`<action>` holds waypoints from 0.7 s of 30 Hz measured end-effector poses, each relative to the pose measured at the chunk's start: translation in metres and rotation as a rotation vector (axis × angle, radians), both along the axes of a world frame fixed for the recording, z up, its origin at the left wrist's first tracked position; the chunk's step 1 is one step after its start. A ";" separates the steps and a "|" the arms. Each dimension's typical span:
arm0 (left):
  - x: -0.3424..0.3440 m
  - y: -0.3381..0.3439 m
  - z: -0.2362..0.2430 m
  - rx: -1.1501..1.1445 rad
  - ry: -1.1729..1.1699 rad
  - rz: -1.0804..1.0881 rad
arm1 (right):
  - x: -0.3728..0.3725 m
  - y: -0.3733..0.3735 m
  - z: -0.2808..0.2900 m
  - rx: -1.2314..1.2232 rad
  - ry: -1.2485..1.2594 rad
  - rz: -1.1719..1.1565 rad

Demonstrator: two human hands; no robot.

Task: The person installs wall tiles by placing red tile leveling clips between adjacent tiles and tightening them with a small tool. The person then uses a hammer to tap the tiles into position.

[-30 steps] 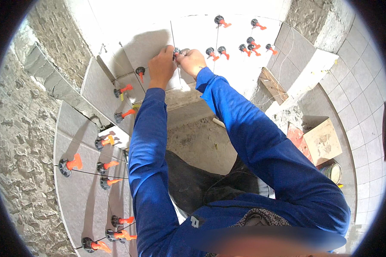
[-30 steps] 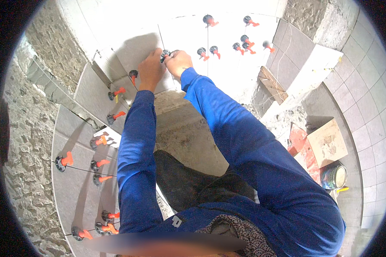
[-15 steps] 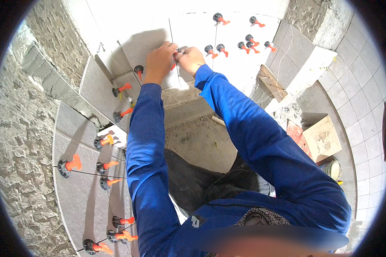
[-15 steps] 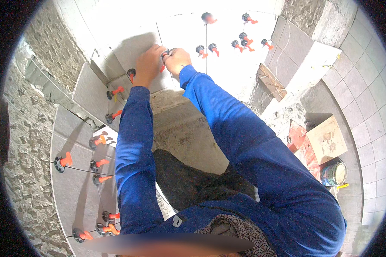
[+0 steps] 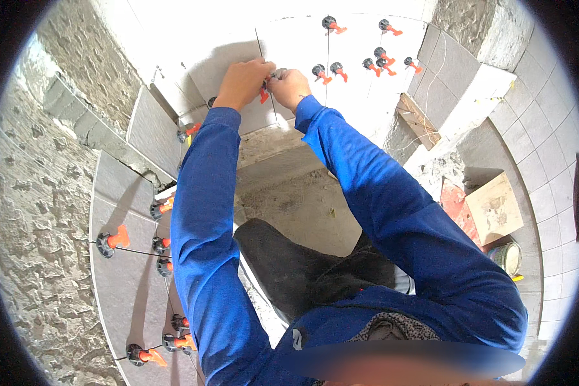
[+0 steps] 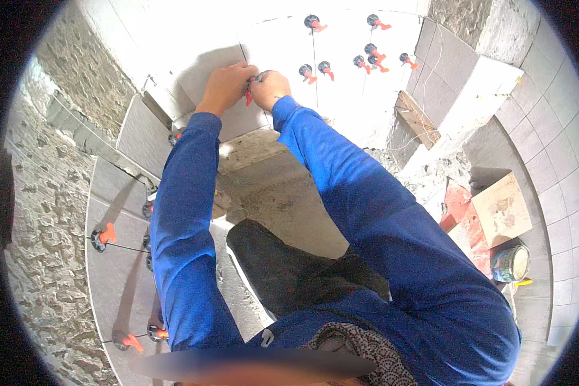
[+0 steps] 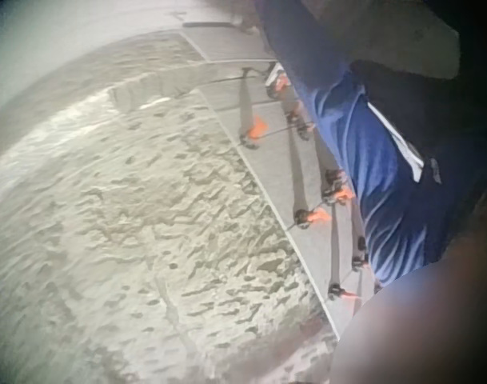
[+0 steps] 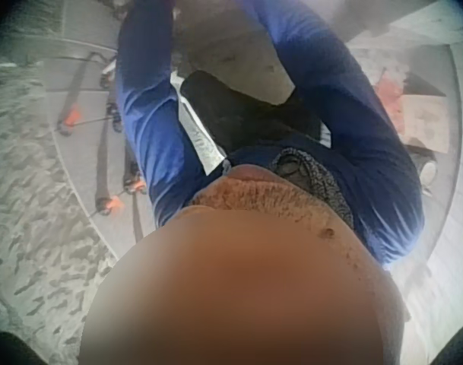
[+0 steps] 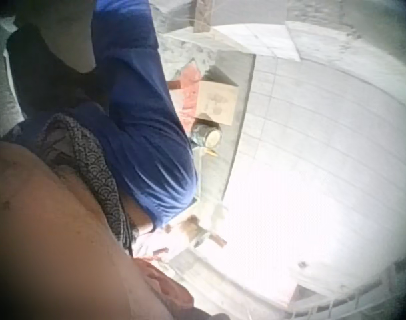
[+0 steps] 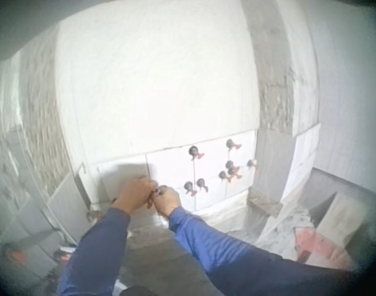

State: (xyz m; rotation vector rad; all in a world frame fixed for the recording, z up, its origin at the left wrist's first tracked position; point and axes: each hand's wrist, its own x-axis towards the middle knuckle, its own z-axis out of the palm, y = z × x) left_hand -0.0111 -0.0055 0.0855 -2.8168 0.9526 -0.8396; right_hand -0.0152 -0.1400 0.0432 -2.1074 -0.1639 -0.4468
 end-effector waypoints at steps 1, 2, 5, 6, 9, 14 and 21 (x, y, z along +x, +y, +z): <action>0.000 0.000 0.000 0.008 -0.037 -0.022 | 0.000 0.000 0.000 0.004 -0.004 0.008; -0.001 0.001 0.000 0.020 -0.057 -0.029 | 0.000 -0.001 -0.001 0.007 0.008 0.012; 0.002 0.000 0.003 0.079 -0.047 -0.022 | 0.001 -0.001 -0.004 0.086 -0.022 0.065; 0.003 0.000 0.004 0.102 -0.040 -0.021 | 0.002 -0.002 -0.006 0.088 -0.018 0.063; 0.006 -0.001 0.009 0.206 -0.029 -0.051 | 0.005 0.000 -0.011 0.102 -0.004 0.057; 0.011 -0.008 0.019 0.254 0.033 -0.030 | 0.011 0.002 -0.013 0.125 0.101 0.051; 0.012 -0.021 0.032 0.359 0.113 0.004 | 0.004 0.001 -0.007 0.057 0.078 0.023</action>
